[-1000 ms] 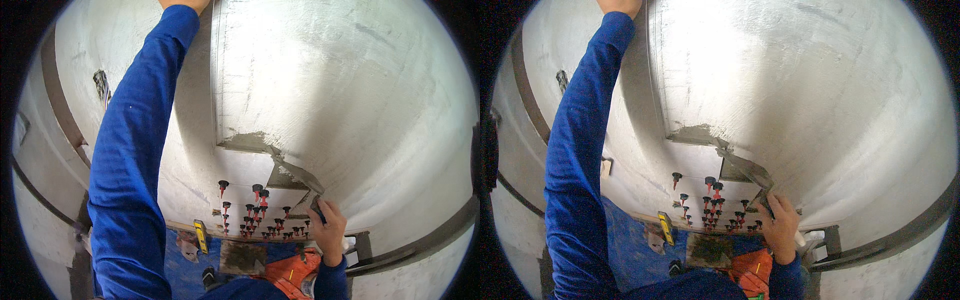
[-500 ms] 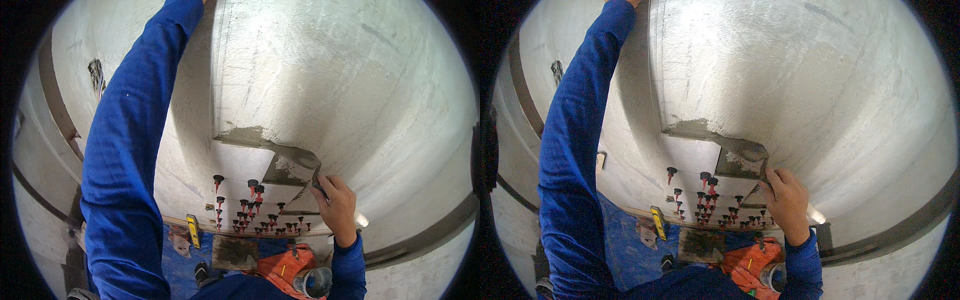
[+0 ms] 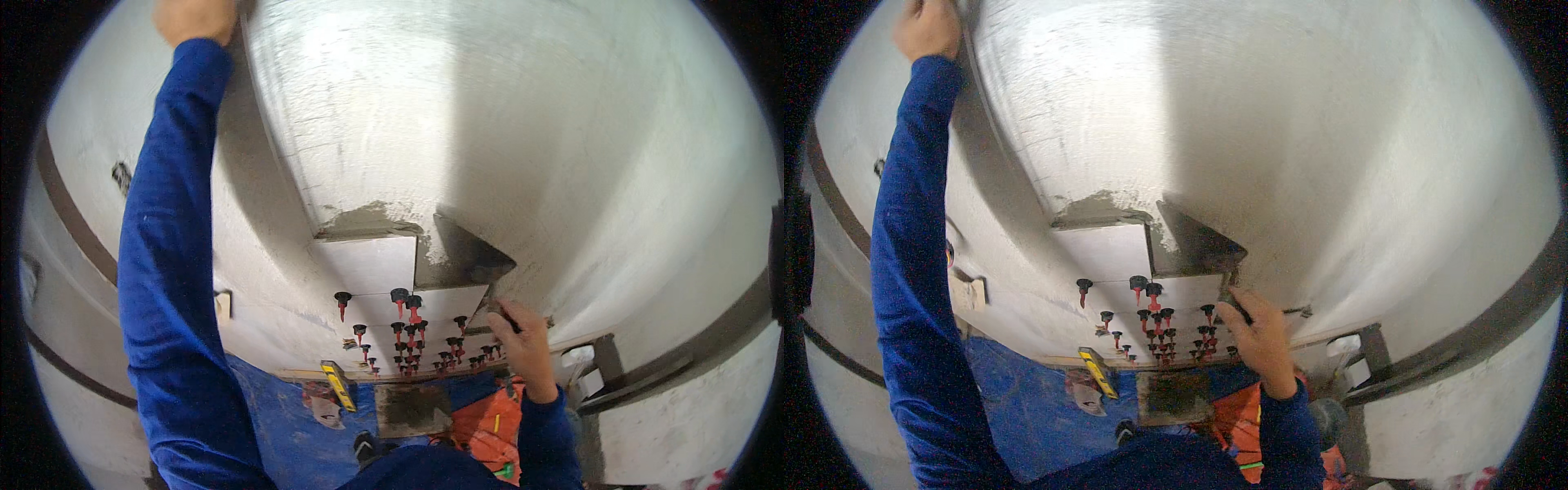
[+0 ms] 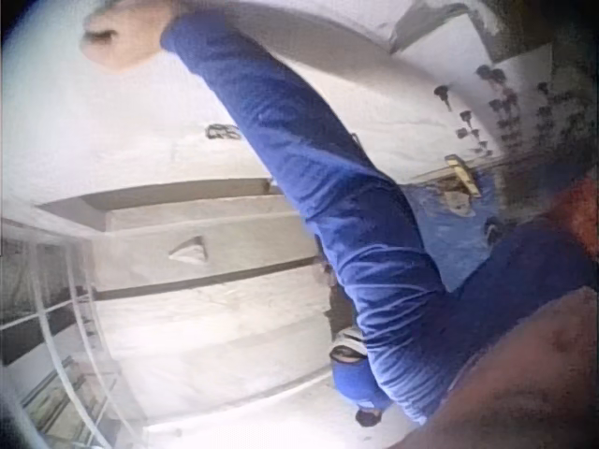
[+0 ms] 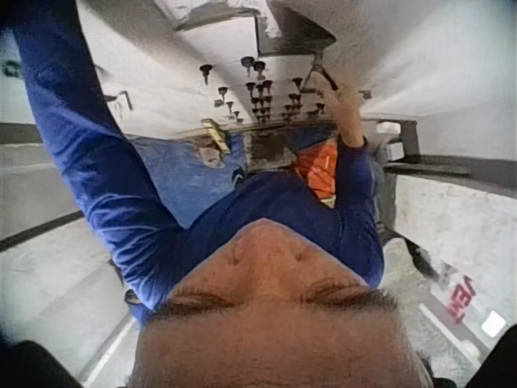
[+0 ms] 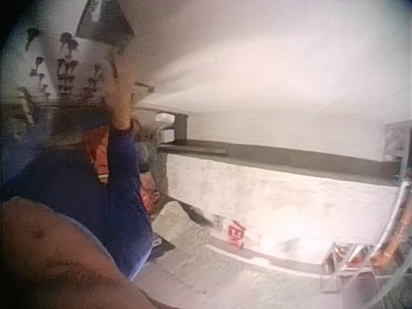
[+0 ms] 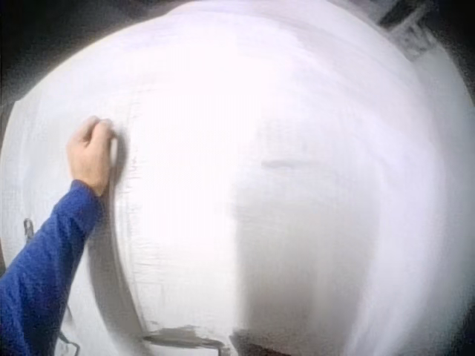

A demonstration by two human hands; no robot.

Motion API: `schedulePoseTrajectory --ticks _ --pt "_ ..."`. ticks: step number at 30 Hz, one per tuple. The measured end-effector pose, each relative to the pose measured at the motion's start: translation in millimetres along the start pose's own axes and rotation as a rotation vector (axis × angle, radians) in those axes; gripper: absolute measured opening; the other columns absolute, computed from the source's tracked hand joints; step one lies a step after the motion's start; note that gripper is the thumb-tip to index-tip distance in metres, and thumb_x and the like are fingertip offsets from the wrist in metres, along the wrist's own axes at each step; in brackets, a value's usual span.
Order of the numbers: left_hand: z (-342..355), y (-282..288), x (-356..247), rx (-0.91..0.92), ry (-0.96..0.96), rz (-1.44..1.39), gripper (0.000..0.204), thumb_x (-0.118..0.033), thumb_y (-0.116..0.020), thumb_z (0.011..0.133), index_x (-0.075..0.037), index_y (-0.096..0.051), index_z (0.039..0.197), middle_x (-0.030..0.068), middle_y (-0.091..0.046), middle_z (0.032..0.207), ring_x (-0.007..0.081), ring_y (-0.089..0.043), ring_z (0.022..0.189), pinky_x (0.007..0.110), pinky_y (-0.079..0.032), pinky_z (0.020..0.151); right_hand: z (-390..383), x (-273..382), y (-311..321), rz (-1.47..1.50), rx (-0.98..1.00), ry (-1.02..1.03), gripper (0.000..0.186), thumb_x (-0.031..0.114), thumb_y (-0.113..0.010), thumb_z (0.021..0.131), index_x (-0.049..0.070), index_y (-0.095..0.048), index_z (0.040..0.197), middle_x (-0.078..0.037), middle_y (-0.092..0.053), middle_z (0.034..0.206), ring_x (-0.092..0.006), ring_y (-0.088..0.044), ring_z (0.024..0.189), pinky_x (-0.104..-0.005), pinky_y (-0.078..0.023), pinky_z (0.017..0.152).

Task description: The person installs a white ceramic tile on a wall using red tile leveling clips. They apply mortar with a trowel, position the tile, tap it with a green rubber mallet, and use a spirit level to check alignment. The person continues to apply mortar and adjust the tile throughout the clip.

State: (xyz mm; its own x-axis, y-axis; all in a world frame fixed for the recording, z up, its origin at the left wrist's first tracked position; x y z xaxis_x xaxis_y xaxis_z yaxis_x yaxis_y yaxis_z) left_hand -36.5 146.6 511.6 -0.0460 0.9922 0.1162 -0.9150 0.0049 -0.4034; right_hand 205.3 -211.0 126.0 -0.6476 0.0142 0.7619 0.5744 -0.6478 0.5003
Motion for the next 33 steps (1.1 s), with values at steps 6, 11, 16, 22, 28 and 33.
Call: schedulePoseTrajectory --ticks 6,11,16,22,28,33 --pt "8 6 24 0.002 0.068 0.118 0.027 -0.024 -0.069 0.092 0.0 -0.082 0.094 0.0059 -0.078 0.085 0.0124 -0.069 0.08 0.027 -0.054 0.075 -14 -33 -33 0.537 0.213 -0.207 0.04 0.032 -0.06 0.108 -0.003 -0.07 0.123 -0.005 -0.071 0.091 -0.0136 -0.065 0.079 -0.0288 -0.05 0.069" --pt "14 8 22 0.024 0.076 0.204 0.028 -0.024 -0.069 0.091 0.0 -0.081 0.091 0.0043 -0.076 0.081 0.0111 -0.065 0.077 0.027 -0.051 0.074 -1 -36 -24 0.76 0.382 -0.274 0.041 0.035 -0.053 0.111 -0.001 -0.071 0.118 -0.002 -0.067 0.086 -0.0109 -0.062 0.072 -0.0265 -0.048 0.063" --pt "14 7 14 0.025 0.071 0.214 0.026 -0.022 -0.069 0.091 0.002 -0.08 0.086 0.0031 -0.073 0.078 0.0098 -0.061 0.073 0.025 -0.047 0.069 17 -43 -30 0.781 0.52 -0.209 0.042 0.035 -0.049 0.112 -0.001 -0.069 0.109 -0.004 -0.064 0.08 -0.011 -0.057 0.065 -0.0269 -0.046 0.061" --pt "12 7 13 0.016 0.073 0.174 0.024 -0.02 -0.07 0.091 0.002 -0.08 0.084 0.0033 -0.073 0.077 0.0099 -0.061 0.072 0.026 -0.047 0.068 16 -45 -44 0.791 0.591 -0.254 0.045 0.037 -0.046 0.113 0.002 -0.064 0.092 -0.003 -0.061 0.071 -0.0112 -0.056 0.062 -0.0277 -0.046 0.06" --pt "16 7 18 0.018 0.047 0.159 0.023 -0.017 -0.07 0.09 0.003 -0.079 0.083 0.0033 -0.073 0.076 0.0101 -0.061 0.07 0.025 -0.047 0.067 5 -58 -43 0.797 0.653 -0.3 0.048 0.04 -0.045 0.113 0.003 -0.062 0.087 -0.002 -0.061 0.066 -0.0115 -0.057 0.06 -0.0286 -0.046 0.059" --pt "15 8 21 0.008 0.126 0.115 0.021 -0.016 -0.069 0.09 0.002 -0.08 0.086 0.0028 -0.072 0.076 0.0101 -0.061 0.071 0.025 -0.048 0.066 -8 -63 -20 0.66 0.589 -0.321 0.041 0.034 -0.052 0.11 -0.003 -0.066 0.101 -0.005 -0.066 0.075 -0.012 -0.059 0.064 -0.0294 -0.047 0.062"
Point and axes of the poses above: each hand's wrist, its own z-axis towards the middle knuckle, its own y-axis out of the back of the hand, x = y × z, the point moved 2 cm from there along z, towards the middle knuckle
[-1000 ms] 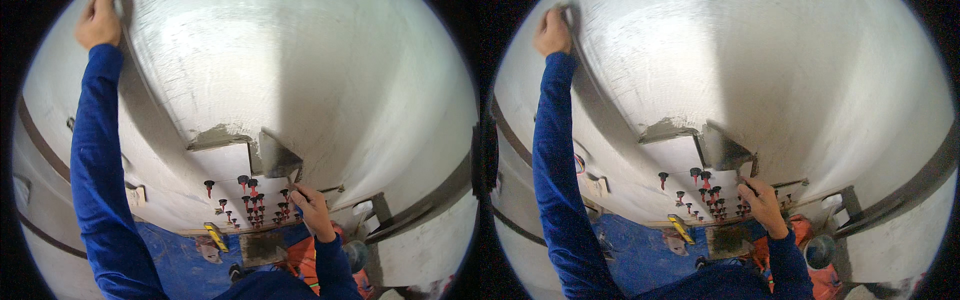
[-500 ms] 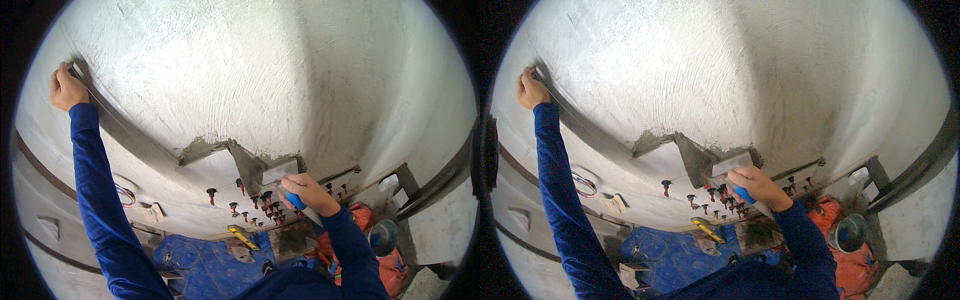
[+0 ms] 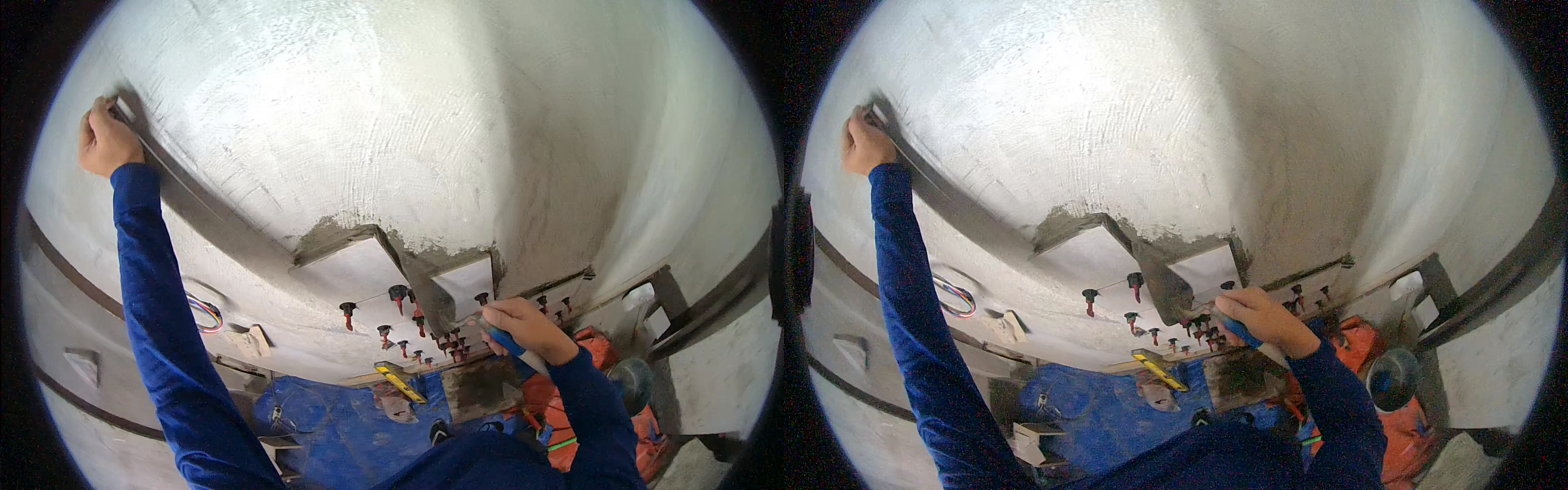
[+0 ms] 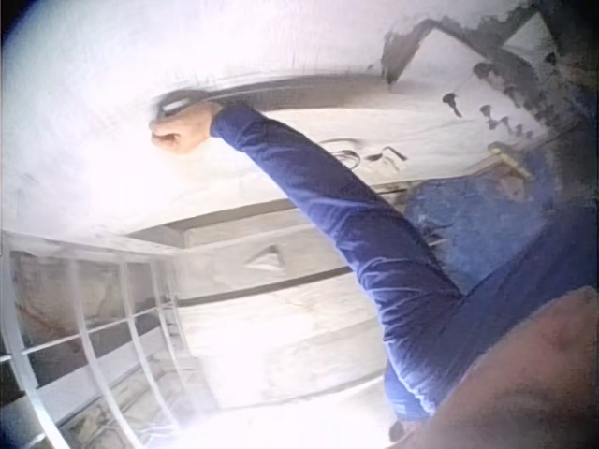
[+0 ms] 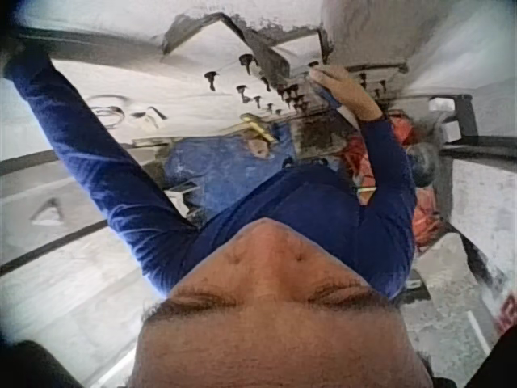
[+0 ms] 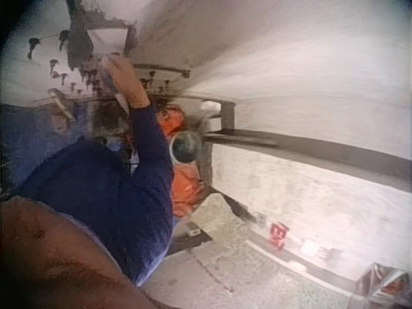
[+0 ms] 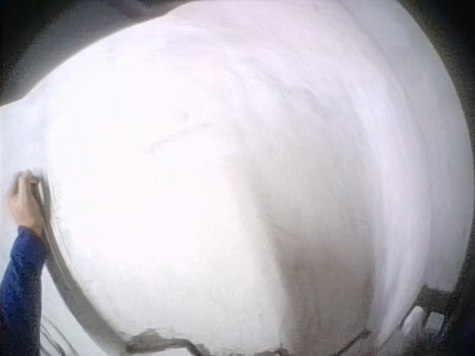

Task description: The person installs a white ceramic tile on a wall using red tile leveling clips. They apply mortar with a trowel, position the tile, tap it with a green rubber mallet, and use a spirit level to check alignment. The person continues to apply mortar and adjust the tile throughout the clip.

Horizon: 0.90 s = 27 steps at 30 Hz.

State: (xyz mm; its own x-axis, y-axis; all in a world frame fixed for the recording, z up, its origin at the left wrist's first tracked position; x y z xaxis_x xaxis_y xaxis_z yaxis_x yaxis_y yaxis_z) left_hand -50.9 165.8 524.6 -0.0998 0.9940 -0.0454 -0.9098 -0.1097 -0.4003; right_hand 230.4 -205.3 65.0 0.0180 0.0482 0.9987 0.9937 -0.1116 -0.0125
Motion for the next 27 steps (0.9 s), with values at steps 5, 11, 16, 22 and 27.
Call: schedulePoseTrajectory --ticks 5,11,16,22,27 --pt "-7 -2 -6 -0.031 -0.053 -0.009 0.021 -0.017 -0.07 0.091 0.0 -0.082 0.091 0.0041 -0.075 0.078 0.0114 -0.065 0.073 0.025 -0.051 0.071 -35 25 -10 -0.282 -0.374 0.246 0.034 0.029 -0.065 0.104 -0.003 -0.069 0.115 -0.011 -0.071 0.084 -0.0173 -0.068 0.074 -0.0333 -0.053 0.069" --pt "-10 -3 -8 -0.041 -0.103 0.006 0.025 -0.021 -0.07 0.09 0.0 -0.082 0.088 0.0045 -0.076 0.077 0.0123 -0.067 0.074 0.026 -0.053 0.075 -36 35 -34 -0.282 -0.409 0.06 0.034 0.025 -0.066 0.104 -0.005 -0.065 0.121 -0.014 -0.073 0.086 -0.0182 -0.071 0.077 -0.033 -0.054 0.068" --pt "-10 -2 -7 -0.026 -0.066 -0.031 0.029 -0.025 -0.07 0.093 0.002 -0.081 0.097 0.006 -0.079 0.088 0.012 -0.07 0.083 0.026 -0.053 0.079 -41 63 -37 -0.213 -0.198 -0.139 0.034 0.026 -0.066 0.103 -0.007 -0.067 0.115 -0.011 -0.072 0.084 -0.0158 -0.07 0.069 -0.0318 -0.054 0.063" --pt "-14 -10 -23 0.034 -0.126 -0.143 0.035 -0.019 -0.056 0.102 0.002 -0.053 0.073 0.0055 -0.05 0.067 0.0153 -0.045 0.065 0.035 -0.041 0.061 -33 127 -43 -0.395 -0.047 -0.194 0.038 0.031 -0.065 0.103 -0.006 -0.069 0.103 -0.01 -0.072 0.078 -0.0168 -0.07 0.064 -0.033 -0.054 0.059" --pt "-20 -2 -33 0.027 -0.089 -0.079 0.031 -0.021 -0.061 0.099 0.0 -0.062 0.076 0.0007 -0.053 0.067 0.01 -0.049 0.067 0.029 -0.04 0.062 -22 179 -50 -0.477 -0.047 -0.236 0.038 0.032 -0.064 0.104 -0.006 -0.069 0.099 -0.01 -0.073 0.079 -0.0161 -0.07 0.064 -0.0319 -0.054 0.058"
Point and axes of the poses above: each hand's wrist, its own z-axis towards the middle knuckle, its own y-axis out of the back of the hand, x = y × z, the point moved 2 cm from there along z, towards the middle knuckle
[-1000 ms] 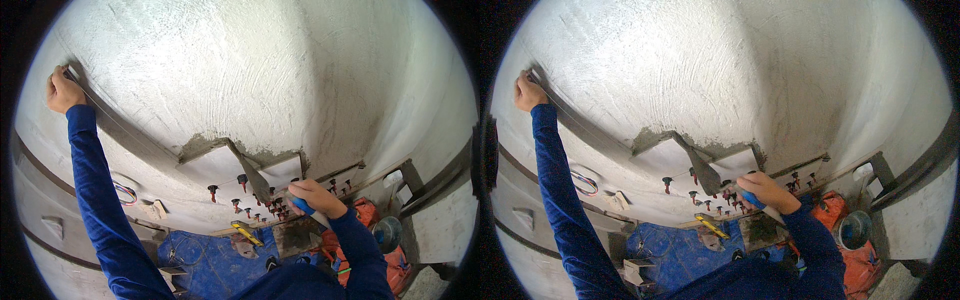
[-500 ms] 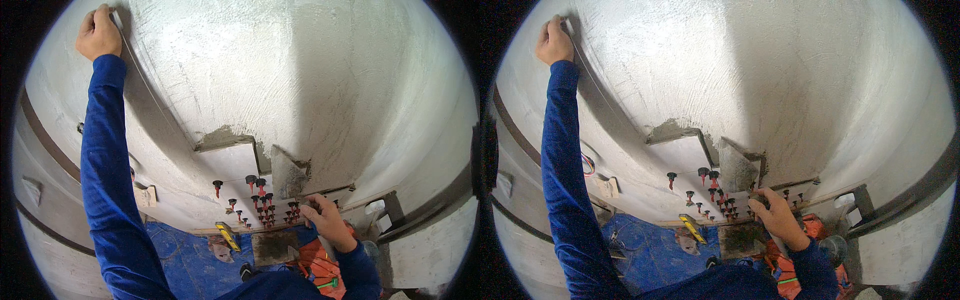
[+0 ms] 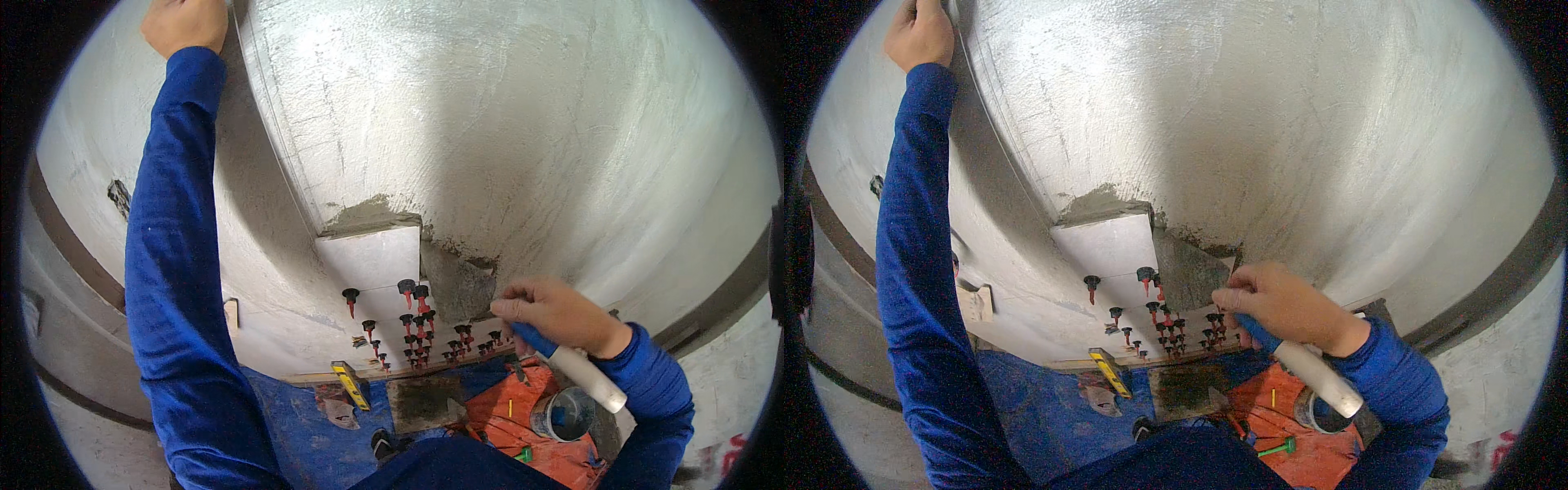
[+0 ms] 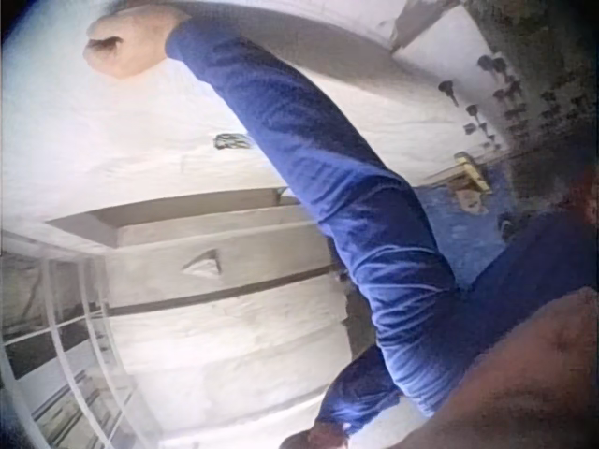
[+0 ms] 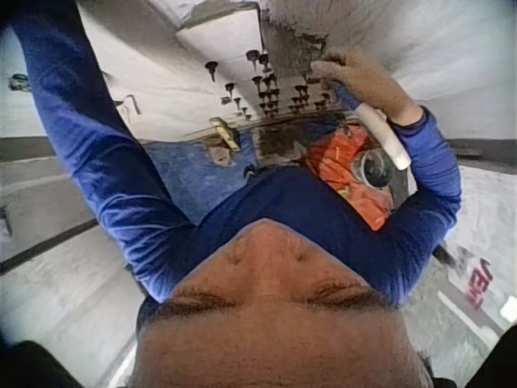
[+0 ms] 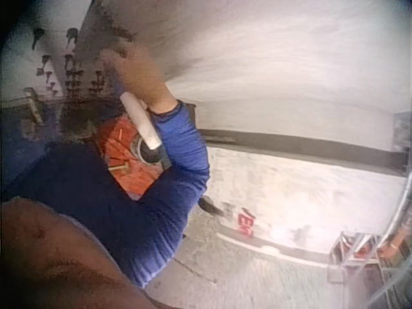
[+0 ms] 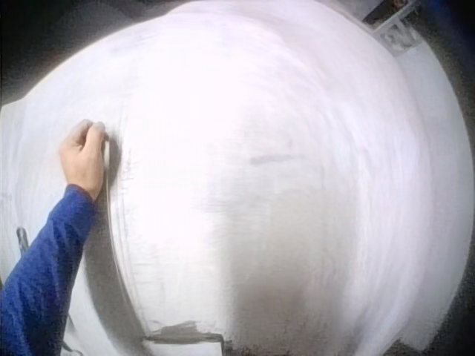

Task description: The person installs a white ceramic tile on a wall using red tile leveling clips. They apply mortar with a trowel, position the tile, tap it with a green rubber mallet, and use a spirit level to check alignment. The person continues to apply mortar and adjust the tile throughout the clip.

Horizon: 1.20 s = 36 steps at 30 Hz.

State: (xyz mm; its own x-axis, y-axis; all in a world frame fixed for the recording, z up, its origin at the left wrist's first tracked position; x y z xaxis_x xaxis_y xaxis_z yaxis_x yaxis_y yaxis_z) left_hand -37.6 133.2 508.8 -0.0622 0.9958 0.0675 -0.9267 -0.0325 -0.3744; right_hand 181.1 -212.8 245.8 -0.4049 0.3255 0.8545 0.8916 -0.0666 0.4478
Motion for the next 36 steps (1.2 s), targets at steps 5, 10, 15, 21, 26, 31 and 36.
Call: schedulePoseTrajectory --ticks 5,10,15,21,26,31,36 --pt "0 0 -4 -0.013 0.003 -0.013 0.031 -0.021 -0.061 0.098 0.0 -0.062 0.076 0.0019 -0.054 0.066 0.0104 -0.049 0.066 0.03 -0.04 0.062 -13 41 12 0.03 -0.038 -0.047 0.037 0.031 -0.064 0.104 -0.005 -0.069 0.096 -0.008 -0.071 0.078 -0.0153 -0.069 0.064 -0.0317 -0.054 0.057" --pt "-2 1 -5 -0.038 -0.023 0.009 0.031 -0.022 -0.062 0.097 0.002 -0.062 0.077 0.005 -0.056 0.066 0.0113 -0.051 0.066 0.033 -0.042 0.061 -24 51 14 -0.051 -0.133 0.053 0.029 0.027 -0.067 0.102 -0.002 -0.071 0.098 -0.01 -0.071 0.079 -0.0219 -0.07 0.065 -0.034 -0.053 0.06" --pt "-1 0 -2 -0.089 -0.039 0.035 0.031 -0.022 -0.063 0.094 0.002 -0.059 0.075 0.0099 -0.052 0.063 0.0141 -0.05 0.063 0.036 -0.042 0.06 -27 30 5 -0.837 -0.53 0.434 0.025 0.02 -0.075 0.093 0.004 -0.069 0.11 -0.015 -0.069 0.086 -0.0379 -0.067 0.078 -0.0434 -0.053 0.067" --pt "-1 -2 -2 -0.124 -0.055 0.048 0.032 -0.023 -0.065 0.093 0.002 -0.057 0.074 0.0127 -0.049 0.063 0.0162 -0.048 0.06 0.037 -0.042 0.059 -20 9 7 -1.217 -0.726 0.665 0.036 0.01 -0.082 0.081 0.003 -0.069 0.114 -0.012 -0.068 0.088 -0.0327 -0.065 0.076 -0.0423 -0.05 0.065" --pt "-1 -2 -3 -0.118 -0.048 0.072 0.033 -0.023 -0.065 0.092 0.002 -0.056 0.073 0.0134 -0.048 0.062 0.0164 -0.047 0.06 0.037 -0.042 0.059 -14 9 10 -1.253 -0.731 0.704 0.035 0.009 -0.081 0.081 0.003 -0.069 0.113 -0.01 -0.067 0.09 -0.0315 -0.063 0.078 -0.0417 -0.049 0.066" --pt "-1 -1 -5 -0.11 -0.029 0.061 0.032 -0.023 -0.064 0.092 0.003 -0.057 0.073 0.0144 -0.049 0.062 0.0177 -0.05 0.06 0.038 -0.043 0.06 -1 16 13 -1.311 -0.724 0.669 0.034 0.01 -0.081 0.082 0.003 -0.069 0.114 -0.011 -0.067 0.092 -0.0317 -0.063 0.078 -0.0416 -0.05 0.067" --pt "-2 -1 -8 -0.118 -0.046 0.041 0.031 -0.023 -0.064 0.091 0.003 -0.059 0.074 0.016 -0.052 0.064 0.0195 -0.052 0.061 0.038 -0.044 0.062 0 31 14 -1.222 -0.768 0.695 0.033 0.008 -0.078 0.085 0.002 -0.07 0.117 -0.013 -0.068 0.095 -0.0344 -0.065 0.081 -0.0433 -0.052 0.069"
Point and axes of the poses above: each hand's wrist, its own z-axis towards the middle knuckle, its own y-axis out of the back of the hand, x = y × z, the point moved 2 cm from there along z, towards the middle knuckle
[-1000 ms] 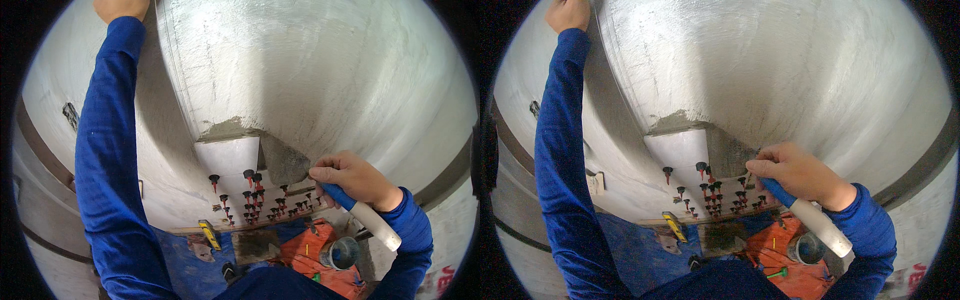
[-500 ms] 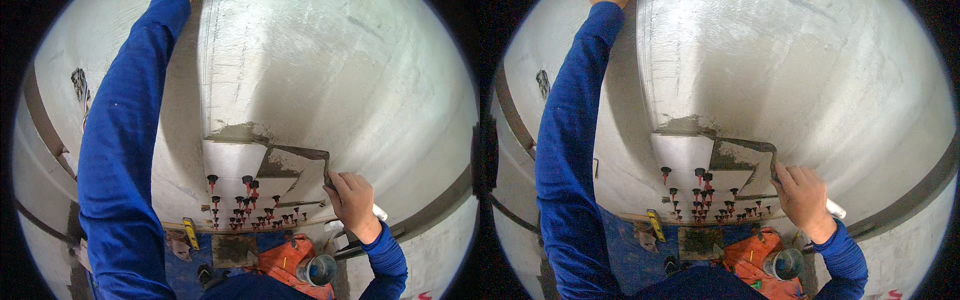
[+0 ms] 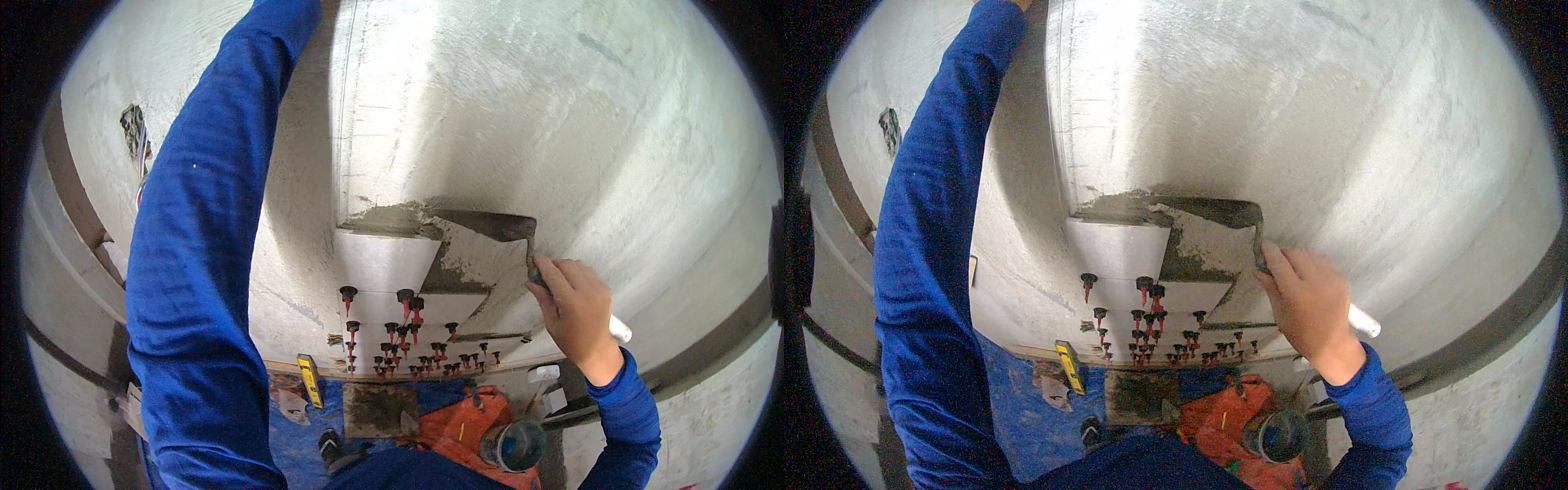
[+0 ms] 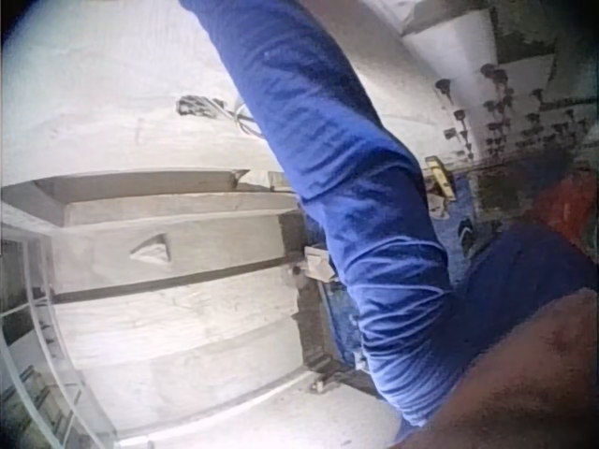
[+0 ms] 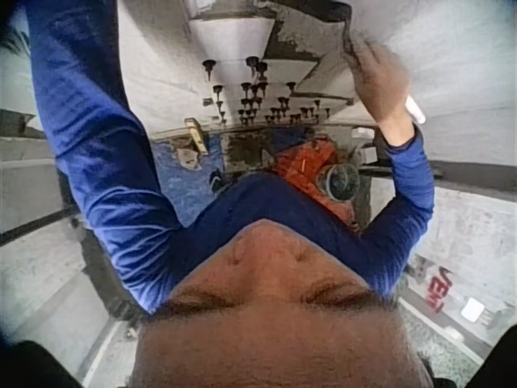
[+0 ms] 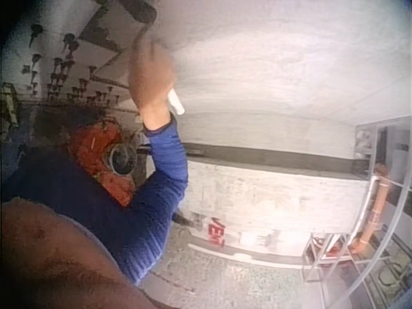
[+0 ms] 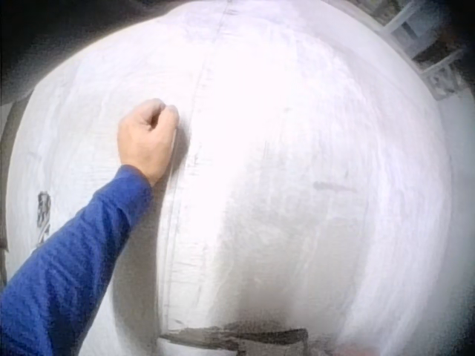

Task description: The person installs a white ceramic tile on a wall using red tile leveling clips. They apply mortar with a trowel, position the tile, tap it with a green rubber mallet, and use a spirit level to check alignment. The person continues to apply mortar and adjust the tile throughout the clip.

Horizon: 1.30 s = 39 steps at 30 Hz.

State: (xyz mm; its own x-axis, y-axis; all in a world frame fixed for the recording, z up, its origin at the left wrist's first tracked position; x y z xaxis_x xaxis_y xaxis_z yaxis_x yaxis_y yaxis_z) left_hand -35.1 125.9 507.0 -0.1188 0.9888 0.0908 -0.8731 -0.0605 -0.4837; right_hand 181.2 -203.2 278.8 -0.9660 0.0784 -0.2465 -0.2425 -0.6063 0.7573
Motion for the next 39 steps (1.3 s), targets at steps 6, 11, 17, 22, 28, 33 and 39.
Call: schedulePoseTrajectory --ticks 6,11,17,22,28,33,39 --pt "1 0 1 -0.013 -0.005 0.03 0.031 -0.024 -0.063 0.091 0.003 -0.06 0.076 0.0183 -0.055 0.066 0.023 -0.054 0.061 0.039 -0.045 0.063 4 -6 27 0.174 0.177 -0.156 0.026 0.008 -0.071 0.094 -0.001 -0.07 0.119 -0.019 -0.068 0.094 -0.039 -0.067 0.081 -0.043 -0.052 0.069" --pt "0 2 0 -0.007 0.0 0.041 0.032 -0.025 -0.063 0.091 0.003 -0.06 0.075 0.0198 -0.057 0.067 0.025 -0.055 0.061 0.039 -0.046 0.063 19 -24 27 0.33 0.397 -0.135 0.024 0.014 -0.063 0.102 -0.004 -0.071 0.115 -0.022 -0.068 0.088 -0.039 -0.066 0.078 -0.0414 -0.051 0.069" --pt "0 2 -3 -0.006 0.049 0.015 0.033 -0.026 -0.062 0.09 0.003 -0.06 0.075 0.0208 -0.058 0.067 0.0259 -0.056 0.061 0.04 -0.046 0.064 33 -27 15 0.382 0.471 -0.067 0.027 0.017 -0.061 0.104 -0.006 -0.071 0.114 -0.023 -0.069 0.088 -0.0384 -0.067 0.078 -0.0432 -0.052 0.071" --pt "-2 3 -5 -0.015 0.074 -0.028 0.033 -0.025 -0.062 0.09 0.004 -0.059 0.076 0.0199 -0.057 0.066 0.023 -0.055 0.062 0.04 -0.046 0.064 48 -20 10 0.349 0.466 0.008 0.025 0.018 -0.061 0.104 -0.003 -0.072 0.112 -0.025 -0.069 0.089 -0.0438 -0.066 0.08 -0.0453 -0.052 0.073" --pt "-1 2 -3 0.0 0.037 0.016 0.032 -0.025 -0.062 0.091 0.003 -0.058 0.077 0.0185 -0.053 0.066 0.0211 -0.051 0.062 0.039 -0.045 0.063 71 -18 21 0.128 0.513 0.069 0.022 0.018 -0.065 0.1 0.001 -0.074 0.11 -0.023 -0.069 0.089 -0.0448 -0.066 0.084 -0.0489 -0.053 0.074" --pt "0 2 1 0.02 0.015 -0.015 0.031 -0.023 -0.062 0.093 0.003 -0.059 0.077 0.0144 -0.051 0.064 0.0166 -0.05 0.063 0.036 -0.043 0.063 82 -24 40 -0.017 0.566 0.085 0.022 0.018 -0.066 0.098 0.002 -0.075 0.11 -0.021 -0.07 0.09 -0.0429 -0.067 0.084 -0.0494 -0.052 0.074" --pt "1 2 -2 0.046 0.035 -0.041 0.031 -0.022 -0.061 0.095 0.003 -0.06 0.077 0.0069 -0.054 0.065 0.0122 -0.05 0.066 0.032 -0.043 0.063 53 -48 43 0.042 0.533 0.035 0.025 0.021 -0.066 0.099 0.001 -0.075 0.111 -0.02 -0.072 0.092 -0.0401 -0.068 0.083 -0.0462 -0.053 0.074"
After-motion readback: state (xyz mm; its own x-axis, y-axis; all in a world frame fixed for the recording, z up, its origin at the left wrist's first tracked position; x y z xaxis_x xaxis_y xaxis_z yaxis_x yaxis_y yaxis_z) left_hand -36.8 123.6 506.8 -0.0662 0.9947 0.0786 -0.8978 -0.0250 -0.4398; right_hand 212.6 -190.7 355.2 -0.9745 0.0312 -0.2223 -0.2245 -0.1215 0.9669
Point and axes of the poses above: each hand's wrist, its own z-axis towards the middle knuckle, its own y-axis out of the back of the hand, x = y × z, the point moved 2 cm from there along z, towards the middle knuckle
